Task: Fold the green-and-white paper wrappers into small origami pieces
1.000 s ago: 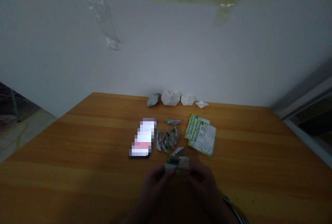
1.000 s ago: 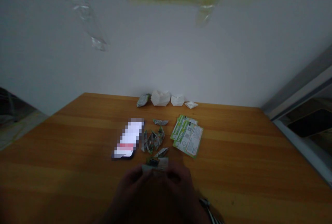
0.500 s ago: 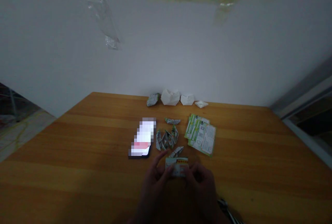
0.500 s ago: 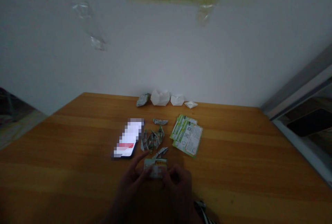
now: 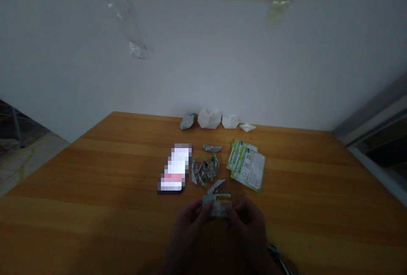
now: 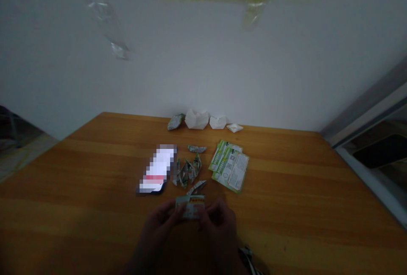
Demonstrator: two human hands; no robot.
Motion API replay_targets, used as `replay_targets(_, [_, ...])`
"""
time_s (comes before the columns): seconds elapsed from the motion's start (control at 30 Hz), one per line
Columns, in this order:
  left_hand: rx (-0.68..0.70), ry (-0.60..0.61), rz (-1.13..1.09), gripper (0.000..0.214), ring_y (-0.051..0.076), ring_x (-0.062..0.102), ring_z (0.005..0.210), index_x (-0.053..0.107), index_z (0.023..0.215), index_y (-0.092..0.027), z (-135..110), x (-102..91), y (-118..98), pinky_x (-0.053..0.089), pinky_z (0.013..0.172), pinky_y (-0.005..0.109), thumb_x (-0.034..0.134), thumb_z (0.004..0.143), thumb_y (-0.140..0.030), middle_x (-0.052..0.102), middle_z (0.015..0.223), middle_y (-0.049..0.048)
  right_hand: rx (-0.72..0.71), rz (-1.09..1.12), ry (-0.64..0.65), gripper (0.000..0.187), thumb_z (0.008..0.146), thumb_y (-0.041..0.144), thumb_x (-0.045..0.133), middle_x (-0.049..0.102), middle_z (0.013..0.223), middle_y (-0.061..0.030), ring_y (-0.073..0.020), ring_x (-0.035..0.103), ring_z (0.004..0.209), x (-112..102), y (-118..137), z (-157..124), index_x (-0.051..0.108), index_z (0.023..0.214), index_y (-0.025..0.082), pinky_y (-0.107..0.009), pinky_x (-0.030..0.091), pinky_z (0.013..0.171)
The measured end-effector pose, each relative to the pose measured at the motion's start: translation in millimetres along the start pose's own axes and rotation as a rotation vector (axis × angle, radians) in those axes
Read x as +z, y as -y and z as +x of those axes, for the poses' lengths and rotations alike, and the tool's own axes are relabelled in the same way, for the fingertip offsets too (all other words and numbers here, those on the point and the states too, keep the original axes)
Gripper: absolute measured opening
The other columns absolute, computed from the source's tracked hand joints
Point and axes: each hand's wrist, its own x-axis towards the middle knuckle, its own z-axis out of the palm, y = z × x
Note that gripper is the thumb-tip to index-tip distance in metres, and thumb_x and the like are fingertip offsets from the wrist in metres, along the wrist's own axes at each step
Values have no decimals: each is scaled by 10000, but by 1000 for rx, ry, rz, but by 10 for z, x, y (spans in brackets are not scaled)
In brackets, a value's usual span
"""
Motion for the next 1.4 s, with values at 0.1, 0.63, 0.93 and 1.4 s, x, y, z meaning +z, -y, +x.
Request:
replay_targets(0.1, [11,-13,-32,310,224,717,767,671,976,-154,5,1,-9,564,735,303,732,719,-317,774,834,64,0,21,13,286,739,312,709,545,496,38,-107,537,441,-1,-4,-4,517,567,187,-200,450,434])
replay_targets(0.63, [34,-62,63,297,223,716,744,707,879,-157,36,-50,-76,561,667,273,767,659,-348,775,789,60,83,252,51,259,756,294,711,638,655,39,-112,597,538,34,-1,-13,510,899,214,-173,480,439])
replay_targets(0.93, [10,-46,-12,289,213,716,711,688,896,-156,41,-72,-90,562,661,277,746,689,-348,772,772,58,59,6,94,124,621,238,790,721,647,-18,-195,670,629,-69,-21,-8,682,650,186,-272,528,616])
replay_targets(1.4, [169,-132,203,226,211,703,778,712,877,-194,-7,-71,-3,560,697,257,707,727,-363,764,834,36,213,149,9,304,650,378,770,620,516,10,-143,596,506,51,95,-8,580,550,163,-230,490,499])
